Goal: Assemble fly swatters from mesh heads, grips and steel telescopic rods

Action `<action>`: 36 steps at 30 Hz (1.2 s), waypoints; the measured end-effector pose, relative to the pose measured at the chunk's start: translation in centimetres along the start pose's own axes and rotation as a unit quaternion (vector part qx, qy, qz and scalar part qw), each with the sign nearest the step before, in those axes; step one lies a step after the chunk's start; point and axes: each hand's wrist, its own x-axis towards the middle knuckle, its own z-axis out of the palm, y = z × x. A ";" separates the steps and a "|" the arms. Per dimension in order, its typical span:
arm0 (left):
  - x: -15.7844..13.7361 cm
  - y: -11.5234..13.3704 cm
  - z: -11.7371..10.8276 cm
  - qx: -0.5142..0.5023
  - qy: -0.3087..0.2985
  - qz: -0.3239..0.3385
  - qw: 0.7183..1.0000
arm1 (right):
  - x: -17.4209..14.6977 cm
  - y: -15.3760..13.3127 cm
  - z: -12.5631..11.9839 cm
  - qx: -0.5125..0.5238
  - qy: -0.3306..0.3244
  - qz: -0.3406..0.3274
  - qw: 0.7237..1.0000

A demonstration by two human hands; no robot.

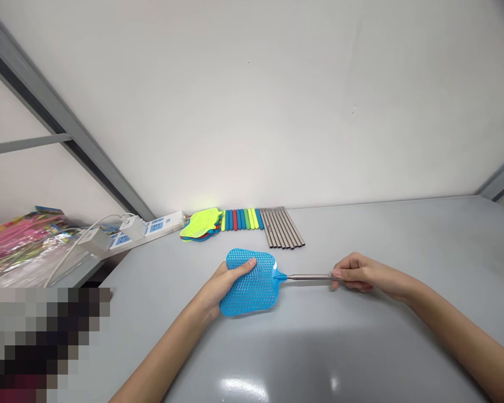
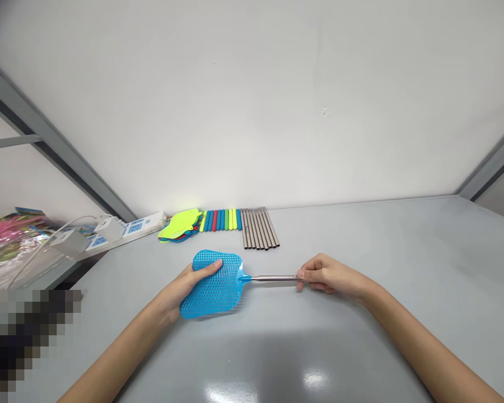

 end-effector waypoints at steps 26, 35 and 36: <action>0.2 -0.4 -0.2 -0.003 -0.005 0.012 1.000 | 0.1 0.2 -0.2 -0.019 -0.013 -0.009 1.000; 0.1 -0.3 -0.1 -0.007 -0.005 0.011 1.000 | 0.1 0.2 -0.1 -0.014 -0.013 -0.015 1.000; 0.1 -0.3 0.0 -0.009 -0.005 0.011 1.000 | 0.1 0.2 -0.1 -0.014 -0.017 -0.019 1.000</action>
